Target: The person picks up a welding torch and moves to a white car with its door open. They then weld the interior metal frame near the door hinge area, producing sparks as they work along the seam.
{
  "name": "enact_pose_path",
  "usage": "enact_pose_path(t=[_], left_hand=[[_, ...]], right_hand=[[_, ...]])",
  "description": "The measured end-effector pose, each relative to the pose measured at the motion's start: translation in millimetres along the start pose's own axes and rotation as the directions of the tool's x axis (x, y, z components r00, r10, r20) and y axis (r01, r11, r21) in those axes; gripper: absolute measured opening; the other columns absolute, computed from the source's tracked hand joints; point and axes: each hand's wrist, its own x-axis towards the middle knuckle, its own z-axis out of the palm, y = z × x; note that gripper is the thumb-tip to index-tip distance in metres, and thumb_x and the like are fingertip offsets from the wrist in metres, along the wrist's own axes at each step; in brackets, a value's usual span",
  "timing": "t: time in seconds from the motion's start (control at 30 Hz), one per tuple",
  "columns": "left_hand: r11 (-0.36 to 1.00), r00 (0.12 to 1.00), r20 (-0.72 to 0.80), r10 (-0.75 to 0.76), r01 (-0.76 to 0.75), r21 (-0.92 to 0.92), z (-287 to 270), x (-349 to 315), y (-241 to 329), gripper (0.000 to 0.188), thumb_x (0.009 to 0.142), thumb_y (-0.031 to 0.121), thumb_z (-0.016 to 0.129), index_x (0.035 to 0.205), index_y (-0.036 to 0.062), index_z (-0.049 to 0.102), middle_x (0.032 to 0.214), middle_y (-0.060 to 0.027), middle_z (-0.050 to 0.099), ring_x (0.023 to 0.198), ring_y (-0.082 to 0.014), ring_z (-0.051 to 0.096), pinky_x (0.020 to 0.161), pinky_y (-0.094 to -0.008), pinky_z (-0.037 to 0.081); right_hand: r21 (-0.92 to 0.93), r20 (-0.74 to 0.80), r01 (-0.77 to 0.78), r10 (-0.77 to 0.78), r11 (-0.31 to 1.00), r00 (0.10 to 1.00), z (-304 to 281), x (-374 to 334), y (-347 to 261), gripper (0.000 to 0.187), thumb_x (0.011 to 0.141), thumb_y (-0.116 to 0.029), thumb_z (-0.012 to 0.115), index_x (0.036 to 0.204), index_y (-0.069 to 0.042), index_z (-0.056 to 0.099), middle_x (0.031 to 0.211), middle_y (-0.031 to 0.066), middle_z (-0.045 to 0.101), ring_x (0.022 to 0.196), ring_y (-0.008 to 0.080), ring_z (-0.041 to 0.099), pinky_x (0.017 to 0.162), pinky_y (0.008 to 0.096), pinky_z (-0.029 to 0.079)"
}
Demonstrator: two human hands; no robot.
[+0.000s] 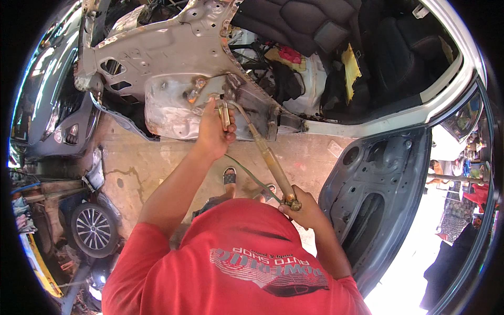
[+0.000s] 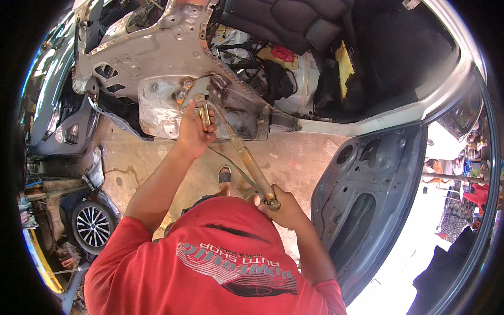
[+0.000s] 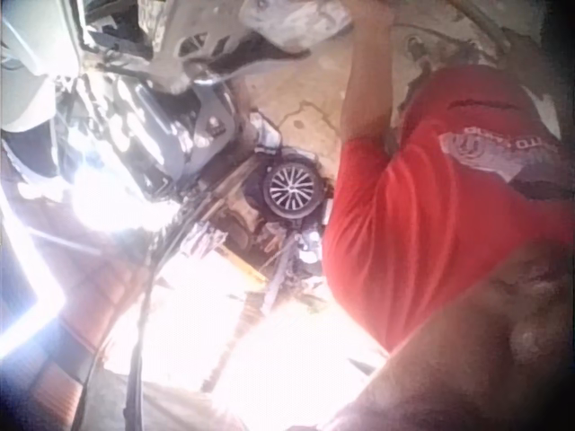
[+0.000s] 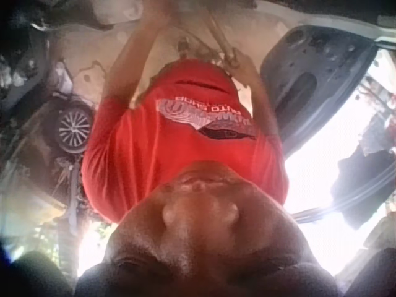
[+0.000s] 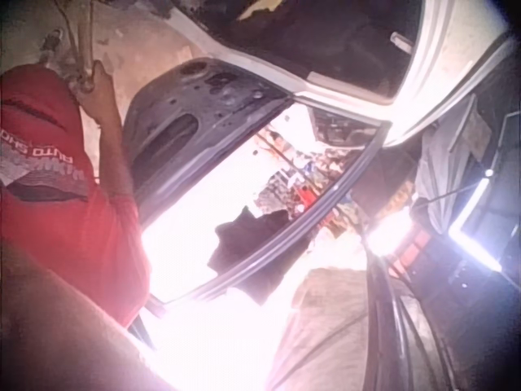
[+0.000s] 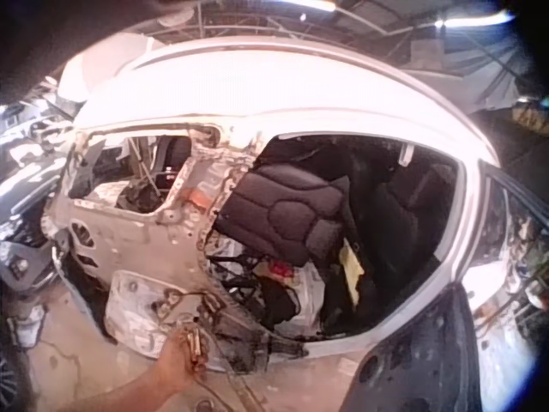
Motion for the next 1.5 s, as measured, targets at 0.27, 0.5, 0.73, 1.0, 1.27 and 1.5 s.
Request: enact_pose_path(t=[0.27,0.5,0.73,1.0,1.27,1.5], left_hand=[[1.0,0.999,-0.049,0.021,-0.021,-0.014,6,10,-4,0.054,0.109,0.061,0.043,0.095,0.0114,0.062,0.08,0.0002,0.053,0.064,-0.0141,0.047,0.054,-0.0296,0.033],[0.992,0.984,-0.154,-0.086,0.07,-0.106,-4,-19,-28,0.054,0.109,0.062,0.045,0.095,0.0113,0.06,0.077,0.0,0.054,0.058,-0.0129,0.046,0.048,-0.0278,0.033],[0.998,0.988,-0.141,0.065,-0.066,0.0,0,13,-5,0.052,0.108,0.059,0.046,0.091,0.0123,0.06,0.077,-0.0005,0.057,0.055,-0.0126,0.047,0.047,-0.0283,0.032],[1.0,0.985,-0.17,-0.027,0.026,-0.011,-11,-3,-19,0.048,0.106,0.055,0.043,0.091,0.0134,0.061,0.078,0.0011,0.054,0.062,-0.0144,0.048,0.051,-0.0297,0.032],[1.0,0.99,-0.137,0.014,-0.014,0.0,-5,2,-11,0.047,0.107,0.055,0.044,0.096,0.0132,0.06,0.078,0.0008,0.055,0.062,-0.0156,0.049,0.05,-0.0301,0.033],[0.997,0.973,-0.22,-0.073,0.067,-0.034,-10,-19,-21,0.049,0.11,0.052,0.042,0.091,0.011,0.06,0.075,-0.0014,0.054,0.056,-0.0138,0.047,0.045,-0.0276,0.031]], right_hand=[[-0.024,0.001,-0.037,0.037,0.999,0.999,1,0,0,0.044,0.091,-0.028,0.085,0.113,-0.003,0.058,0.093,0.0201,0.073,0.086,0.0364,0.075,0.077,0.0453,0.056],[0.108,-0.039,-0.073,0.077,0.992,0.996,0,0,-1,0.041,0.091,-0.023,0.086,0.113,-0.003,0.058,0.091,0.0158,0.073,0.084,0.0272,0.075,0.075,0.0414,0.057],[0.019,-0.001,-0.045,0.045,0.999,0.999,2,2,9,0.041,0.091,-0.023,0.086,0.114,-0.002,0.059,0.09,0.0148,0.072,0.082,0.0253,0.073,0.075,0.0402,0.057],[0.058,-0.01,-0.027,0.027,0.998,1.0,-6,0,-2,0.04,0.092,-0.024,0.085,0.114,-0.002,0.06,0.091,0.0151,0.073,0.082,0.0248,0.073,0.075,0.0394,0.056],[-0.006,-0.008,-0.031,0.031,1.0,0.999,1,2,4,0.04,0.093,-0.025,0.085,0.114,-0.001,0.061,0.095,0.0145,0.074,0.085,0.0221,0.073,0.077,0.0394,0.058],[0.148,0.026,-0.121,0.118,0.982,0.993,-4,-1,-2,0.043,0.091,-0.027,0.085,0.117,-0.002,0.061,0.093,0.0154,0.072,0.085,0.0257,0.073,0.077,0.0404,0.057]])
